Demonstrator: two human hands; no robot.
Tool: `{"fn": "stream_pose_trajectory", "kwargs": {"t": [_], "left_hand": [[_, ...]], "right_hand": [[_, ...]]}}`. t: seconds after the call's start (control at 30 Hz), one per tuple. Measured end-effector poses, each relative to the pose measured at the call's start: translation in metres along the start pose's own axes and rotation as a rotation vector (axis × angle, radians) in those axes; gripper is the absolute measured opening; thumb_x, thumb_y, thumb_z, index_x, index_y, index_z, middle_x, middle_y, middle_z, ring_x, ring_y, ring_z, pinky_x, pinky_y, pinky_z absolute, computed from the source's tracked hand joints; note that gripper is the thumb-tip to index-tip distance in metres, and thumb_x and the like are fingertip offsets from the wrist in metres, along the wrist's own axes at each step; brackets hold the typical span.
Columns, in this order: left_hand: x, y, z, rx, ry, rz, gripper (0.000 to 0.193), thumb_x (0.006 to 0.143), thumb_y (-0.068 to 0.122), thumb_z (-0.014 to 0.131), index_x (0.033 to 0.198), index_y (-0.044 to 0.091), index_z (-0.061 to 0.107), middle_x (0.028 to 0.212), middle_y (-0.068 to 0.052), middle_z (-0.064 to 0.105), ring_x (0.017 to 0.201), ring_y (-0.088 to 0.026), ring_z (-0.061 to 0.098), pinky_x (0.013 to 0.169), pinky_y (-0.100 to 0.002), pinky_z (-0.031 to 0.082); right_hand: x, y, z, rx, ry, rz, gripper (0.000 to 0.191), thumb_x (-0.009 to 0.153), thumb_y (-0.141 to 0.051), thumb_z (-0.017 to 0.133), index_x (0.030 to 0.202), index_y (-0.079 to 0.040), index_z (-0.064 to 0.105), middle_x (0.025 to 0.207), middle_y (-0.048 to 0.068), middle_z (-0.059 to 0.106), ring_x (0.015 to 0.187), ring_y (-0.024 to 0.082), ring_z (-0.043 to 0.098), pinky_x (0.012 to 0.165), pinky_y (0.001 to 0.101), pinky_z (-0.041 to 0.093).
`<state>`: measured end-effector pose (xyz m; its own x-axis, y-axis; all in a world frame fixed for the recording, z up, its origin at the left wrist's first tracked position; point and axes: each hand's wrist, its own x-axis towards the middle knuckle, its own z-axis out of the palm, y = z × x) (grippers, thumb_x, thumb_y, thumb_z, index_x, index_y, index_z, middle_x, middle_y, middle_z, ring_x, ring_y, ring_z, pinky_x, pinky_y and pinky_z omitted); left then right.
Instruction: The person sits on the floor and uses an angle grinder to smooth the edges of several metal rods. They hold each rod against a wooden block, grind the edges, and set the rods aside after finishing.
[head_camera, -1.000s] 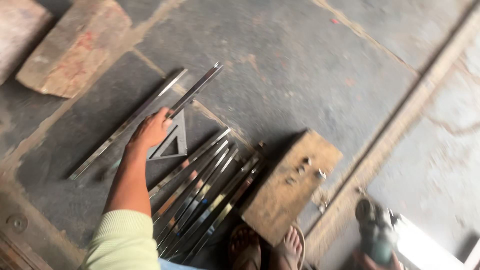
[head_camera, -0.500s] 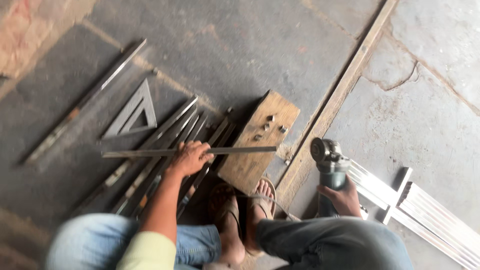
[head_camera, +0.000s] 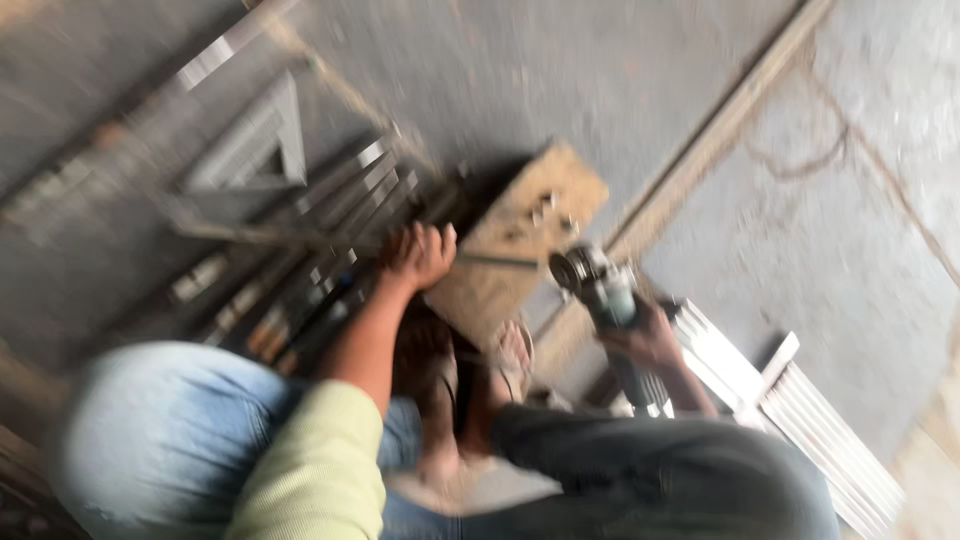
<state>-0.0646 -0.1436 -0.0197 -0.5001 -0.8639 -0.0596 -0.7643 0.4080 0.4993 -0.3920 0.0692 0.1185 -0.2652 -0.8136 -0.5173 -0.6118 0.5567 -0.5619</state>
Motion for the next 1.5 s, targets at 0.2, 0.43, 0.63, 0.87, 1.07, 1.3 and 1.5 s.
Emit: {"fn": "stream_pose_trajectory", "kwargs": {"t": [0.2,0.43,0.63,0.87,1.07,1.3,1.5], "left_hand": [[-0.01,-0.014,0.013,-0.008,0.066,0.083,0.065,0.107,0.034,0.046,0.045,0.016,0.056,0.041,-0.012,0.054,0.031,-0.027,0.049,0.038,-0.041,0.04],[-0.008,-0.017,0.017,-0.023,0.098,0.116,0.064,0.106,0.031,0.045,0.044,0.019,0.052,0.038,-0.007,0.051,0.028,-0.022,0.044,0.038,-0.037,0.038],[-0.009,-0.018,0.019,-0.009,0.1,0.118,0.064,0.107,0.031,0.045,0.045,0.018,0.055,0.041,-0.009,0.054,0.031,-0.023,0.048,0.043,-0.038,0.042],[-0.012,-0.016,0.02,0.031,0.147,0.155,0.06,0.106,0.029,0.046,0.049,0.017,0.058,0.045,-0.009,0.059,0.036,-0.024,0.054,0.048,-0.039,0.045],[-0.012,-0.017,0.02,0.036,0.18,0.171,0.059,0.106,0.029,0.047,0.049,0.017,0.057,0.045,-0.008,0.058,0.035,-0.023,0.053,0.048,-0.038,0.044],[-0.013,-0.017,0.022,0.031,0.135,0.17,0.061,0.107,0.028,0.046,0.048,0.017,0.055,0.043,-0.007,0.056,0.033,-0.021,0.05,0.047,-0.037,0.043],[-0.014,-0.021,0.025,0.042,0.195,0.194,0.061,0.107,0.029,0.046,0.047,0.019,0.053,0.043,-0.006,0.055,0.033,-0.02,0.049,0.046,-0.036,0.042]], "right_hand": [[0.025,0.002,-0.002,-0.062,-0.102,0.069,0.078,0.06,-0.033,0.089,0.129,-0.01,0.06,0.102,0.012,0.073,0.09,0.028,0.074,0.089,0.0438,0.06],[0.043,0.013,-0.003,-0.101,-0.163,0.065,0.072,0.06,-0.036,0.089,0.121,-0.007,0.062,0.098,0.014,0.074,0.084,0.028,0.075,0.087,0.0457,0.063],[0.048,0.021,-0.001,-0.09,-0.176,0.019,0.074,0.058,-0.037,0.088,0.121,-0.007,0.063,0.097,0.013,0.073,0.084,0.029,0.074,0.086,0.0444,0.063],[0.051,0.021,-0.001,-0.116,-0.184,0.018,0.075,0.059,-0.038,0.088,0.122,-0.007,0.062,0.099,0.014,0.072,0.085,0.03,0.074,0.086,0.0444,0.063],[0.052,0.019,0.0,-0.153,-0.174,0.026,0.076,0.058,-0.038,0.088,0.123,-0.007,0.063,0.1,0.015,0.073,0.088,0.031,0.074,0.088,0.0462,0.061],[0.053,0.021,-0.001,-0.161,-0.18,0.059,0.078,0.059,-0.039,0.089,0.125,-0.008,0.062,0.103,0.015,0.072,0.09,0.031,0.074,0.089,0.0464,0.061],[0.054,0.022,0.0,-0.161,-0.177,0.024,0.077,0.059,-0.039,0.089,0.123,-0.007,0.062,0.102,0.015,0.072,0.09,0.031,0.074,0.088,0.0463,0.061]]}}
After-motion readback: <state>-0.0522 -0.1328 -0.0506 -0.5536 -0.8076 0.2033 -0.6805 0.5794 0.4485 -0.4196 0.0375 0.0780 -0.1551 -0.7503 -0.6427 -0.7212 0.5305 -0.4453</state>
